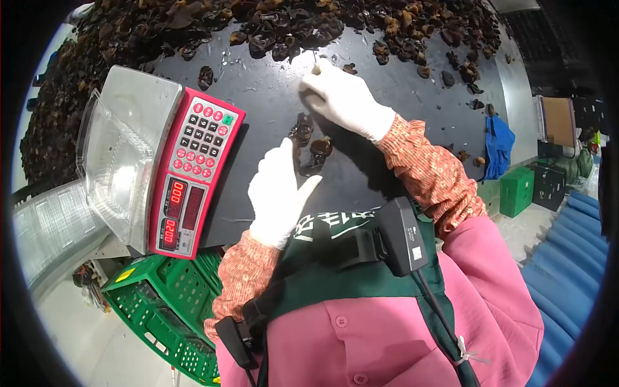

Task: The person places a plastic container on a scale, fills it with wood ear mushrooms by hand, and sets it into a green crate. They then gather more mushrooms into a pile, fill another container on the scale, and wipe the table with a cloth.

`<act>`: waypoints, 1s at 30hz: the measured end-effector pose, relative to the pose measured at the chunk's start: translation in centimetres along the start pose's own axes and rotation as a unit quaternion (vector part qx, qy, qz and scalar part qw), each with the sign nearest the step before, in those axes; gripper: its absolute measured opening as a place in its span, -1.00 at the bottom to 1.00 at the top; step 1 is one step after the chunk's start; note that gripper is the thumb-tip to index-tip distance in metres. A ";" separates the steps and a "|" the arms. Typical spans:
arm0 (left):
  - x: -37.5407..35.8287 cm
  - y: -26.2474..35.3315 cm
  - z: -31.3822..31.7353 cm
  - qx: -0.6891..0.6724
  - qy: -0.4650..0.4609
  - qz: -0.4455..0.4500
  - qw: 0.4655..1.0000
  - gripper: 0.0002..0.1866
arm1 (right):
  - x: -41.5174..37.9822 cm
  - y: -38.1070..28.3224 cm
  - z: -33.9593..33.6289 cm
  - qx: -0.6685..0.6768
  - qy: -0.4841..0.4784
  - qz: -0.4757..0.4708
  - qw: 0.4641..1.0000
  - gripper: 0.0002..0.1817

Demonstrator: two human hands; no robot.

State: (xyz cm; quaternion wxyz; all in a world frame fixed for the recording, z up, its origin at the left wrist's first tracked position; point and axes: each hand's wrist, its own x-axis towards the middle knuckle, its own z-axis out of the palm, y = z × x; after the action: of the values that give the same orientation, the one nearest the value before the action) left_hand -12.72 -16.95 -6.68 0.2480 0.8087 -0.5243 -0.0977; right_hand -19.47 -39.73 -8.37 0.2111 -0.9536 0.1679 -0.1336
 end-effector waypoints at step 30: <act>2.5 1.7 2.5 0.004 0.000 0.011 1.000 -0.66 | -9.5 -3.6 -0.3 0.197 -0.006 0.126 0.972 -0.68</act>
State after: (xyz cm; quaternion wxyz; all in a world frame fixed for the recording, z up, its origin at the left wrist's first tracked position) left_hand -14.02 -20.49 -7.76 0.2459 0.8037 -0.5337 -0.0933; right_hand -27.27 -33.18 -8.26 0.4113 -0.8652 0.2553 -0.1304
